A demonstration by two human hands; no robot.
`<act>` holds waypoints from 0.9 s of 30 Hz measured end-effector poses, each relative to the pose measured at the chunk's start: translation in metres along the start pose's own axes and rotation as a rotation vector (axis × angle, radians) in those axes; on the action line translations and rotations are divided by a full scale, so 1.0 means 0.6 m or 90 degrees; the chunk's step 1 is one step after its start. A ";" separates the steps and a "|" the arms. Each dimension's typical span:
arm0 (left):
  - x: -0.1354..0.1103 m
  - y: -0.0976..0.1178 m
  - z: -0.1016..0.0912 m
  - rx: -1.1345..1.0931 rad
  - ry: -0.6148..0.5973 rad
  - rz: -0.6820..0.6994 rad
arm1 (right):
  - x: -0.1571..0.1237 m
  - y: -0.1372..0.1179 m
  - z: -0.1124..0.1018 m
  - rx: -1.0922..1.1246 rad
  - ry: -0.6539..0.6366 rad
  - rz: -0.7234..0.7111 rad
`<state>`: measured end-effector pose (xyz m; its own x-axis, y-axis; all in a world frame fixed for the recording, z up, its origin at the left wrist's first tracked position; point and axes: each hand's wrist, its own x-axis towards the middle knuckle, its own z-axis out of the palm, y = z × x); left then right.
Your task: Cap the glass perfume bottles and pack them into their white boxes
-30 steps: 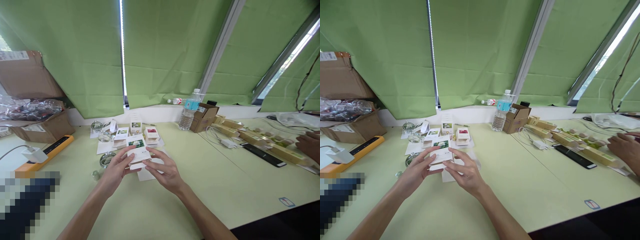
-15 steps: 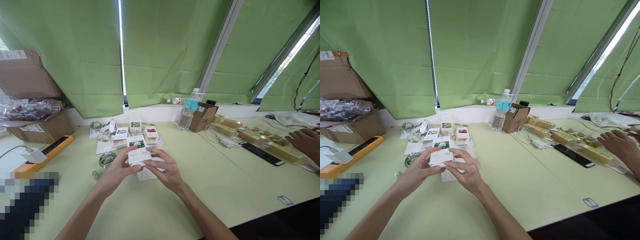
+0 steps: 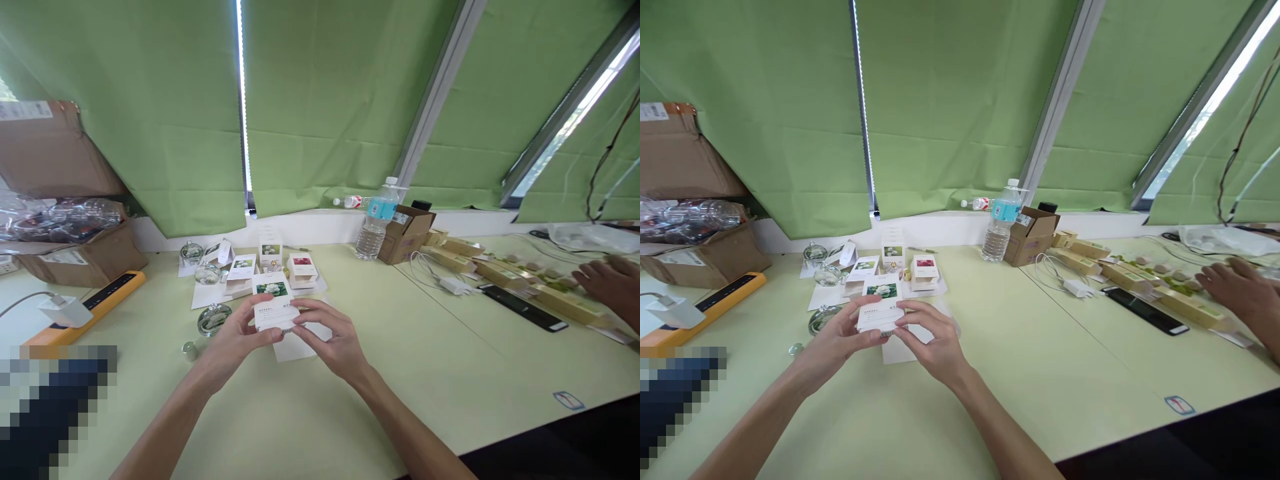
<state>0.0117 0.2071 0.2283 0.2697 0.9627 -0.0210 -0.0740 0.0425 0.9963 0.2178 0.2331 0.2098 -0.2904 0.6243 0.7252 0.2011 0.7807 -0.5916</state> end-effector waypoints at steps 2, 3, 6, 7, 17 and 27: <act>0.000 0.001 0.000 0.010 0.005 0.000 | 0.001 0.001 0.001 0.001 -0.001 0.000; 0.000 0.001 0.000 0.012 0.005 0.001 | 0.001 0.001 0.001 0.001 0.001 0.002; 0.001 0.000 0.001 0.011 0.007 0.009 | 0.003 0.000 0.001 0.001 0.018 0.016; 0.002 -0.001 0.001 0.007 0.008 0.012 | 0.003 -0.001 0.000 0.004 0.025 0.024; 0.004 -0.001 0.001 -0.007 0.024 0.009 | 0.001 0.001 0.002 0.083 0.039 0.116; 0.001 0.012 0.013 -0.032 0.053 0.006 | 0.000 -0.001 -0.001 0.158 -0.027 0.203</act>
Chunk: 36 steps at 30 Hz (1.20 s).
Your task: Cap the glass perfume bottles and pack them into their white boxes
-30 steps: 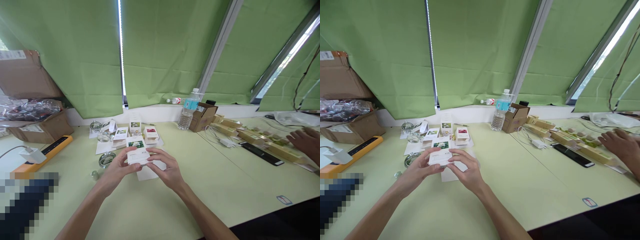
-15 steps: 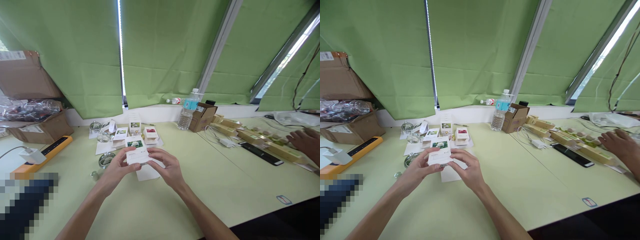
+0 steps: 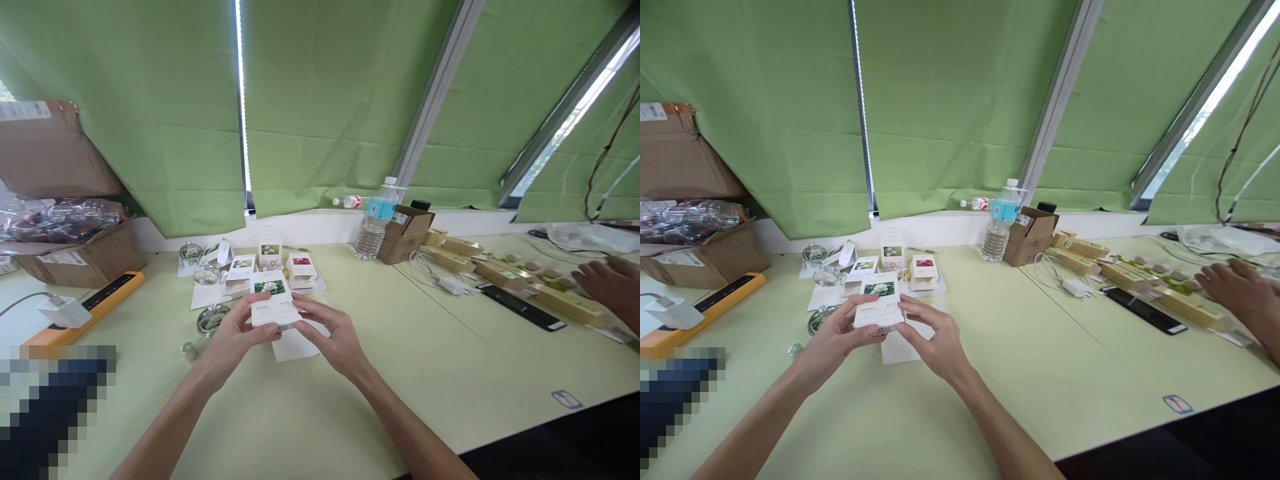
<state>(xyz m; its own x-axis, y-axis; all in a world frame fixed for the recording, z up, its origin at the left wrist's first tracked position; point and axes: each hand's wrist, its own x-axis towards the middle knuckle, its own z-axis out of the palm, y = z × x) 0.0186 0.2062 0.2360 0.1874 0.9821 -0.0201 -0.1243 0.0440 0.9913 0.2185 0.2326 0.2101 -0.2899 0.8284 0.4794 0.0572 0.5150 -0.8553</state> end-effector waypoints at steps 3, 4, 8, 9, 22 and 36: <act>-0.002 -0.001 0.000 0.027 0.011 -0.001 | 0.000 0.001 -0.002 0.028 -0.019 0.010; -0.002 0.000 0.001 0.042 0.024 -0.006 | 0.000 0.000 -0.002 0.031 -0.031 0.013; -0.004 0.004 0.008 0.083 0.084 -0.015 | -0.002 -0.005 0.003 0.012 -0.075 0.011; -0.004 0.005 0.009 0.090 0.093 -0.011 | -0.003 -0.005 0.004 0.007 -0.074 0.010; -0.006 -0.002 0.019 0.105 -0.002 0.012 | 0.005 0.008 0.000 0.331 -0.063 0.367; -0.005 0.002 0.014 0.075 0.027 0.007 | 0.007 -0.016 -0.005 0.303 -0.145 0.265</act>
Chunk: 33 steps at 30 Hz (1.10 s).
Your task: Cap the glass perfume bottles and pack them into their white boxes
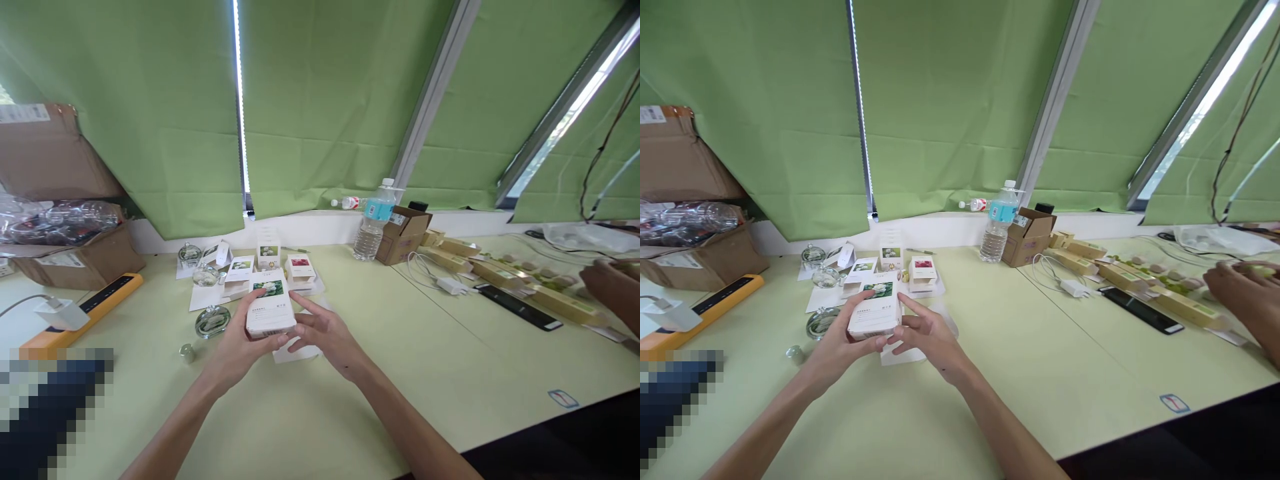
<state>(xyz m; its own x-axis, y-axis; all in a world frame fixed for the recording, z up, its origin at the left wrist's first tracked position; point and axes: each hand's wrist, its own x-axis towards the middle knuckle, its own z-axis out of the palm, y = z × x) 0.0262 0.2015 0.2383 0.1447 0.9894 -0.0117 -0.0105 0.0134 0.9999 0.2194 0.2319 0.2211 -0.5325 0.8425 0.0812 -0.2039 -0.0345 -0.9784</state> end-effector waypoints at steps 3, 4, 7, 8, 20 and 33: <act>0.002 -0.006 0.003 0.008 0.024 0.010 | 0.001 0.004 0.000 0.000 0.008 -0.004; 0.003 -0.007 0.003 0.015 0.037 0.015 | 0.001 0.004 0.001 0.000 0.012 -0.003; 0.004 -0.007 0.005 0.029 0.057 0.023 | 0.002 0.005 0.004 0.000 0.013 0.007; 0.004 -0.007 0.005 0.027 0.053 0.024 | 0.002 0.005 0.004 0.001 0.012 0.008; 0.004 -0.012 0.014 0.033 0.072 0.058 | 0.002 0.010 0.005 -0.003 0.041 0.002; 0.001 -0.015 0.011 0.142 0.031 0.098 | 0.004 0.008 0.005 -0.007 0.033 0.021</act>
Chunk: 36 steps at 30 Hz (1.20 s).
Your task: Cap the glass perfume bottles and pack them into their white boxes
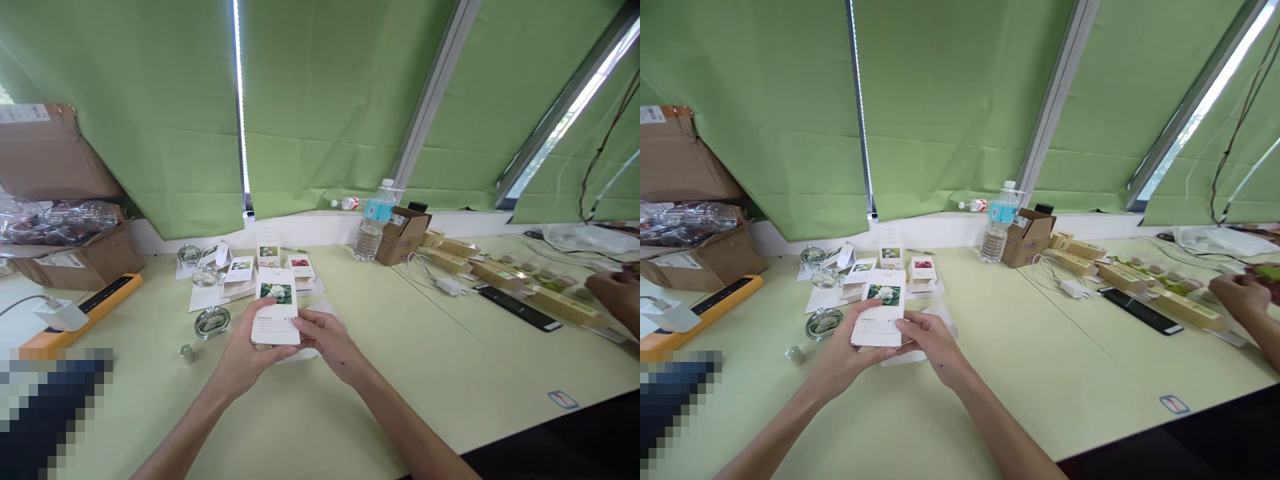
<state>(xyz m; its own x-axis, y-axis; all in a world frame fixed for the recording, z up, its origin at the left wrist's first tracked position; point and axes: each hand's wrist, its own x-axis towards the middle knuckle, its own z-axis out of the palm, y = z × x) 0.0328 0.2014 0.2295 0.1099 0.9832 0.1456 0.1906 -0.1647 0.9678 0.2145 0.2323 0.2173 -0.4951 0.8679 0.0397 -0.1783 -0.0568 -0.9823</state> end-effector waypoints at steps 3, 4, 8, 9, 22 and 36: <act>-0.001 -0.001 0.002 0.033 0.020 0.019 | -0.001 0.000 0.001 0.001 0.004 0.004; -0.001 -0.002 0.002 0.041 0.029 0.025 | -0.001 0.000 0.001 0.002 0.004 0.003; -0.001 -0.010 0.002 0.063 0.054 0.038 | -0.001 0.001 0.000 0.001 -0.009 0.005; -0.001 -0.011 0.001 0.067 0.057 0.042 | -0.001 0.001 -0.001 0.002 -0.011 0.006; 0.002 -0.024 -0.001 0.079 0.068 0.046 | 0.004 0.012 -0.006 0.011 -0.009 0.049; 0.012 -0.018 -0.011 -0.144 0.115 -0.006 | 0.002 0.001 -0.016 -0.033 -0.009 0.002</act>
<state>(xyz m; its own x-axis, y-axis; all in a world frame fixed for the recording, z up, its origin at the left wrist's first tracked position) 0.0250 0.2110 0.2212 -0.0703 0.9859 0.1516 -0.0339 -0.1543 0.9874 0.2220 0.2378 0.2151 -0.5078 0.8606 0.0392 -0.1329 -0.0333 -0.9906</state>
